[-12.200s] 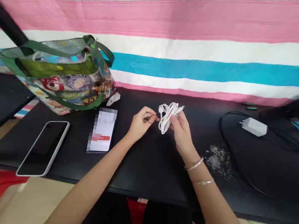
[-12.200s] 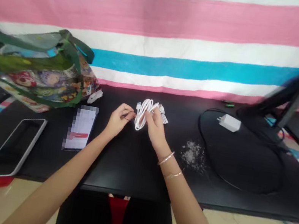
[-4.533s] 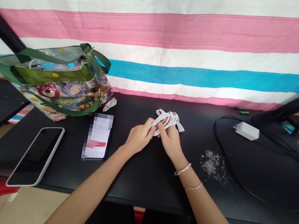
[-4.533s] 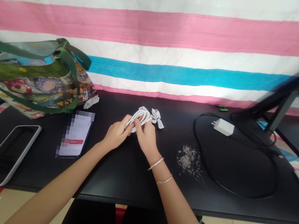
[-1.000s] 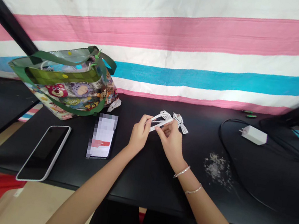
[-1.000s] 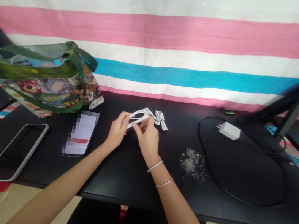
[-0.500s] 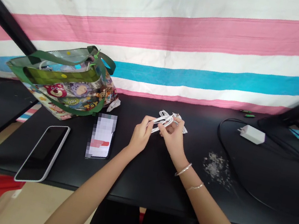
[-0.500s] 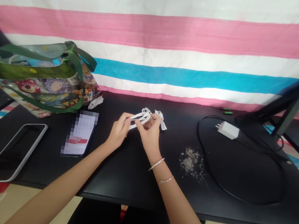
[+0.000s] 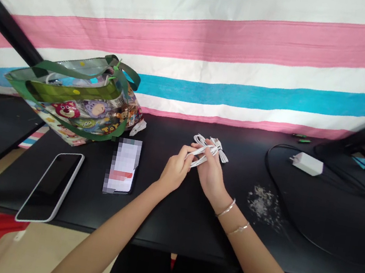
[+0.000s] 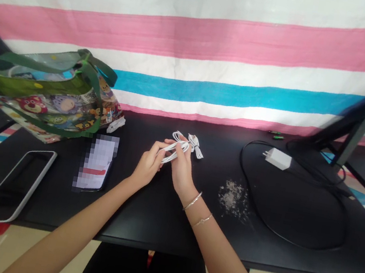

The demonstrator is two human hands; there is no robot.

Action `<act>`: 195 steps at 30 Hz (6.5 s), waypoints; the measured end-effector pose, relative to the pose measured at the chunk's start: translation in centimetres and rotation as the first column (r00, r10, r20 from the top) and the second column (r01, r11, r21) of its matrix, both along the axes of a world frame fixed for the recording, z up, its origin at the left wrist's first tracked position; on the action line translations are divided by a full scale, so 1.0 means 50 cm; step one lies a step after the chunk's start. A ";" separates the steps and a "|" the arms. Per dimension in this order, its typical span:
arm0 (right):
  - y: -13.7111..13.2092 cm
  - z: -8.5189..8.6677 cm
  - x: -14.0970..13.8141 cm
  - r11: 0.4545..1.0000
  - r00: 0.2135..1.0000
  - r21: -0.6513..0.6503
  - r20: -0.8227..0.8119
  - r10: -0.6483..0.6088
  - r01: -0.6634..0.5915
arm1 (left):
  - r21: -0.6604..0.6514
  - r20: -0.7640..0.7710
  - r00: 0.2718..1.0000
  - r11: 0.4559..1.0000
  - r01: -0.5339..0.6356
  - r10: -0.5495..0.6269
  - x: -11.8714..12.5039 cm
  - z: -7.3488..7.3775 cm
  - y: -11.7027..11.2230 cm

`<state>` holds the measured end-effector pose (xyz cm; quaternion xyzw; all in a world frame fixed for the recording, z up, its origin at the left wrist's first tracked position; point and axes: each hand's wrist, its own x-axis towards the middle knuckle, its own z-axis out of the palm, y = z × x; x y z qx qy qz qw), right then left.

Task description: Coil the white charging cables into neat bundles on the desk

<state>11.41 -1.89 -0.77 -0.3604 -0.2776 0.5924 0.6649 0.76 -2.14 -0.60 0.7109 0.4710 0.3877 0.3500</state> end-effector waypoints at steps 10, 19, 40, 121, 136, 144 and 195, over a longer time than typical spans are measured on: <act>0.003 0.020 0.009 0.991 0.987 -0.117 -0.140 -0.074 0.058 | -0.020 -0.208 0.975 0.997 0.077 -0.079 0.007 0.010 -0.010; 0.018 0.070 0.058 0.968 0.933 -0.239 -0.326 -0.152 0.074 | 0.089 -0.350 0.937 0.996 0.015 0.017 -0.003 0.025 -0.001; 0.020 0.083 0.072 0.919 0.956 -0.393 -0.252 -0.148 0.039 | 0.130 -0.532 0.842 0.991 -0.026 0.091 -0.013 0.023 0.015; -0.002 0.034 0.056 0.980 0.656 -0.054 0.736 0.167 -0.189 | 0.494 -0.314 0.929 0.869 -0.015 0.194 -0.032 0.028 0.022; 0.008 0.032 0.083 0.991 0.787 0.129 0.609 -0.098 0.024 | 0.265 -0.341 0.909 0.952 -0.152 0.240 -0.022 0.036 0.014; -0.015 0.043 0.038 0.969 0.887 0.240 0.433 -0.161 0.059 | 0.129 -0.398 0.905 0.986 -0.108 0.151 0.003 0.030 -0.001; -0.011 0.040 0.038 0.989 0.929 0.113 0.349 -0.125 0.091 | -0.196 0.039 0.966 0.946 0.256 -0.254 0.017 0.026 -0.009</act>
